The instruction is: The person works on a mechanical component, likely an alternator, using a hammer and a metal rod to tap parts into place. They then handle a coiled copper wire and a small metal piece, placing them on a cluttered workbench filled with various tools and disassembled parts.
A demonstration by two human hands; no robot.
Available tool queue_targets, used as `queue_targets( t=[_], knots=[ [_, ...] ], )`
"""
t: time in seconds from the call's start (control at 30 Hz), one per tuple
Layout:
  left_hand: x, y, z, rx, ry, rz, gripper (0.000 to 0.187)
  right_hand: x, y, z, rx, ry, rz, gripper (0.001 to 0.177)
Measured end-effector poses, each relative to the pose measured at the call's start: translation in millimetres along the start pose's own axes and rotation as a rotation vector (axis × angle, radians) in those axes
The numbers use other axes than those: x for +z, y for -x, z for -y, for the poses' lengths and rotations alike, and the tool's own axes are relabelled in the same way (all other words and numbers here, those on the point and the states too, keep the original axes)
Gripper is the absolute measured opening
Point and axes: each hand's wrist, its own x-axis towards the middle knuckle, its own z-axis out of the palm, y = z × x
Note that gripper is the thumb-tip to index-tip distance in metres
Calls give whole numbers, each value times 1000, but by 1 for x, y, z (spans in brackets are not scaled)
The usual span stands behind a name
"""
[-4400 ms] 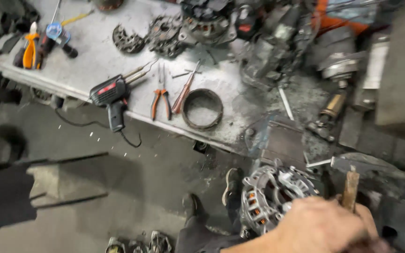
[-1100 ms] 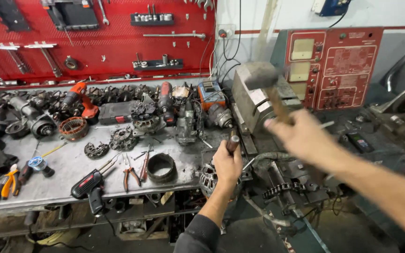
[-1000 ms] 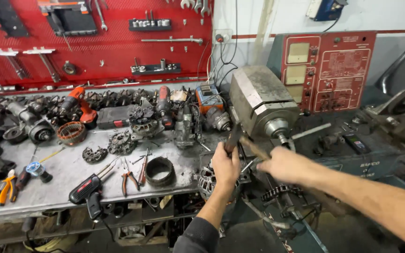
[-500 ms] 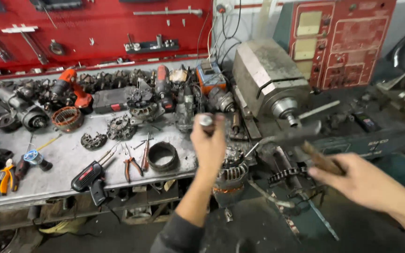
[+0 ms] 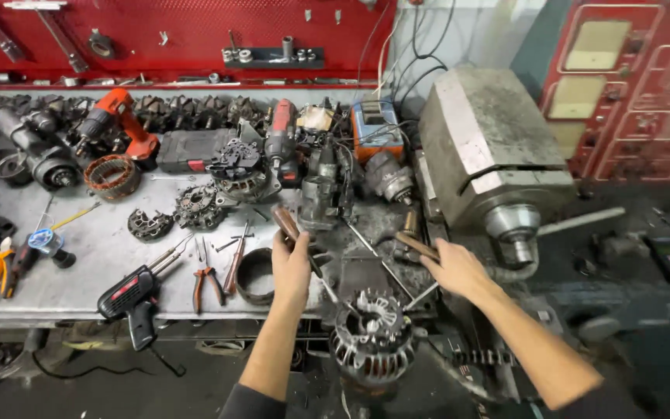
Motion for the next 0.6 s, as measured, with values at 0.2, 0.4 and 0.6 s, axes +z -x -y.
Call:
queue_targets(
  t=[0.2, 0.4, 0.6],
  knots=[
    [-11, -17, 49, 19, -443, 0, 41, 65, -87, -4, 45, 0, 62, 39],
    [-29, -23, 112, 76, -851, 9, 38, 83, -104, 1, 8, 55, 61, 40],
    [-24, -27, 134, 223, -1141, 93, 20, 26, -42, 43, -54, -52, -47, 55]
  ],
)
